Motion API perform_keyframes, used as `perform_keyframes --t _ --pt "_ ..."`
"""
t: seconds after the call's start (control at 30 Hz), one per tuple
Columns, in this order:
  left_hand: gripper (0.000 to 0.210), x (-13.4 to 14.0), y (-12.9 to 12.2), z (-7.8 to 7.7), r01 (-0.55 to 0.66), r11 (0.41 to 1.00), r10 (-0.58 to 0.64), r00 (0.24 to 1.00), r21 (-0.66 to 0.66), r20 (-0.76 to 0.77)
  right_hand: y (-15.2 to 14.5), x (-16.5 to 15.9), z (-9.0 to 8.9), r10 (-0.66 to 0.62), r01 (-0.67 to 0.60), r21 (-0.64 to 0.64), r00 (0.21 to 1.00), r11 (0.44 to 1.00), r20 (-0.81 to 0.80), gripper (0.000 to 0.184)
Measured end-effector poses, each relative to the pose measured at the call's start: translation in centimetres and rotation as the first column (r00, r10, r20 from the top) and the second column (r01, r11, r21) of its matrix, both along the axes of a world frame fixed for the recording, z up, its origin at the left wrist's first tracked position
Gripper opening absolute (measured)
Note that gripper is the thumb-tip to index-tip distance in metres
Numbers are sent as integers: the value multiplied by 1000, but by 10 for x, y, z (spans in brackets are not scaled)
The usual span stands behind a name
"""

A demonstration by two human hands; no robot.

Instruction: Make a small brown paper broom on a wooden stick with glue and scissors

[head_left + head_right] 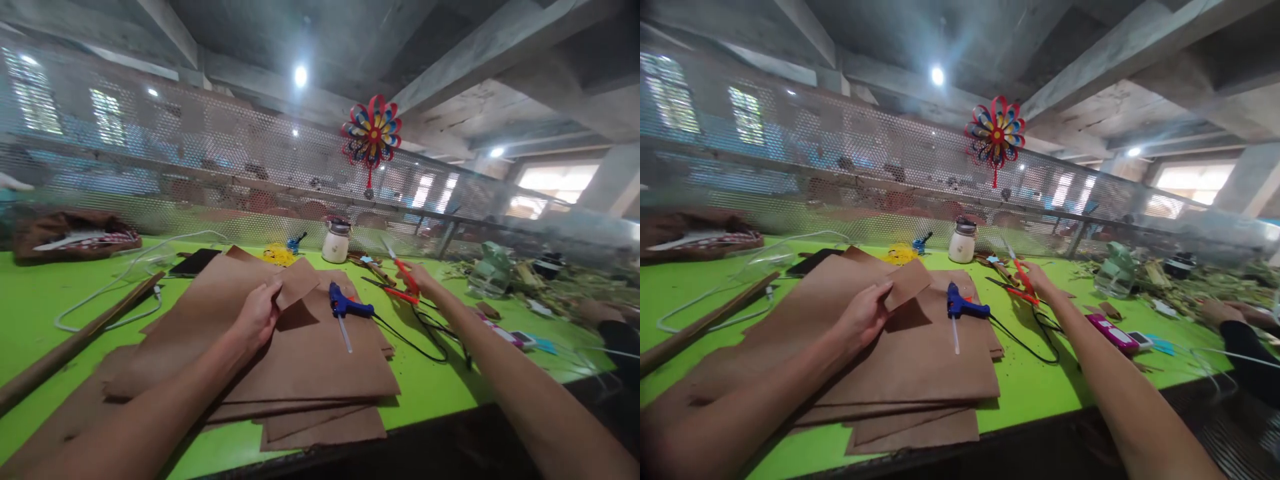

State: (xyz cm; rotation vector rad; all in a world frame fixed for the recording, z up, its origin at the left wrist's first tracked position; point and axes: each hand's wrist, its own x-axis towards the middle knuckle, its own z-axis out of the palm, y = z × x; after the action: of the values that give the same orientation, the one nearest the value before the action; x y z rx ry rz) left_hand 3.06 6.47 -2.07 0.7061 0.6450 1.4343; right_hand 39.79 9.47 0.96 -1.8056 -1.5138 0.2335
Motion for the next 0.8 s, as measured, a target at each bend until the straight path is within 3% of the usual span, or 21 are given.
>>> perform_keyframes --t 0.07,0.13,0.2,0.23,0.3,0.4,0.5,0.63,0.8 --pt "14 0 0 -2 -11 1000 11 999 21 30 -10 -22 6 90 -88 23 989 996 -114 25" --pt "13 -1 -1 -3 -12 999 8 997 41 77 -21 -49 11 209 -193 91 950 977 -231 27" --pt "13 -3 -4 1 -77 994 70 993 71 100 -33 -80 12 405 -342 217 759 914 -510 38" --pt "14 -4 -5 4 -110 989 99 989 102 109 -38 -96 12 475 -416 239 678 877 -562 42" --pt "14 -7 -8 11 -148 976 128 983 160 130 -47 -127 10 557 -522 243 609 818 -565 42" --pt "12 -10 -10 20 -163 968 134 979 192 154 -54 -164 8 550 -562 105 724 820 -416 32" --pt "16 -11 -9 22 -156 970 128 980 188 152 -58 -182 6 539 -532 95 817 842 -206 36" --pt "19 -8 -8 19 -136 971 111 985 198 134 -63 -185 -1 544 -537 103 837 837 -58 40" --pt "20 -5 -10 17 -64 977 46 995 205 92 -67 -181 -7 552 -547 98 833 831 -36 43"
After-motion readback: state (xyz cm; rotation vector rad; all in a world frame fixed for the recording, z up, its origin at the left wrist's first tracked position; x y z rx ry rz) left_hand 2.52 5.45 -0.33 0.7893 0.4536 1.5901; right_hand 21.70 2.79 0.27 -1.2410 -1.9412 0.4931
